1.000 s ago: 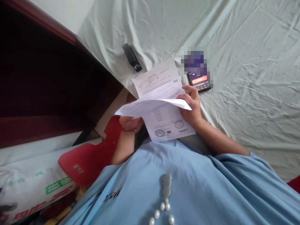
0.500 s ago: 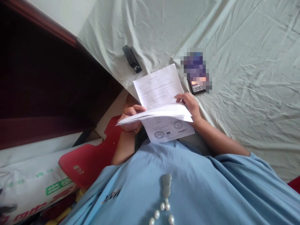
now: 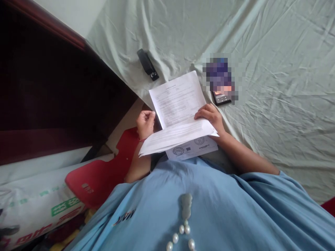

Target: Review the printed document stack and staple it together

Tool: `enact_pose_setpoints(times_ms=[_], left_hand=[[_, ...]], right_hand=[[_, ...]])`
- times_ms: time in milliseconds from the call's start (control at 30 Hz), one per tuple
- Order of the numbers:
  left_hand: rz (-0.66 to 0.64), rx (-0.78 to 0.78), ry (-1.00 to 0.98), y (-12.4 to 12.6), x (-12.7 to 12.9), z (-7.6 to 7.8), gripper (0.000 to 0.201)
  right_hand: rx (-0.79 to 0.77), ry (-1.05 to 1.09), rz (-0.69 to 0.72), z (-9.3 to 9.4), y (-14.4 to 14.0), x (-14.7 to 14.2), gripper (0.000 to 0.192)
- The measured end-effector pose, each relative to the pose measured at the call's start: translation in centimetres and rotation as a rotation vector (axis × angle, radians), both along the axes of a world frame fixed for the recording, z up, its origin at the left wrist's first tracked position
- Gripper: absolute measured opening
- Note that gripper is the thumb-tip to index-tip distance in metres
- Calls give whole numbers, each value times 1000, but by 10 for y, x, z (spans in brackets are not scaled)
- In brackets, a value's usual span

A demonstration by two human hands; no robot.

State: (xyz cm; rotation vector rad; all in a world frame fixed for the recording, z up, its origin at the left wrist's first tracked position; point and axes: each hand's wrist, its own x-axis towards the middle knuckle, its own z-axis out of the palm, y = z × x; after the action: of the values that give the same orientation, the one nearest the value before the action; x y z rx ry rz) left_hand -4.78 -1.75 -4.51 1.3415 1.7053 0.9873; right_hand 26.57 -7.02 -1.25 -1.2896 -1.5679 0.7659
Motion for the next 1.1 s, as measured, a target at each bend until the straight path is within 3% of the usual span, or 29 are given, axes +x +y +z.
enact_pose_setpoints(times_ms=[200,600,900,1100], left_hand=[[6,8,-27,3,7,1,44],[27,-161,50,5,19,25,19],[5,-78,140,3,25,28,23],[-43,-6,91,3,23,27,21]], right_hand=[[29,7,11,-2,0,0,38],[75,7,34,-7,-1,0,32],[84,-7,35,-7,-1,2,35],[95,8,37,-7,-1,2,35]])
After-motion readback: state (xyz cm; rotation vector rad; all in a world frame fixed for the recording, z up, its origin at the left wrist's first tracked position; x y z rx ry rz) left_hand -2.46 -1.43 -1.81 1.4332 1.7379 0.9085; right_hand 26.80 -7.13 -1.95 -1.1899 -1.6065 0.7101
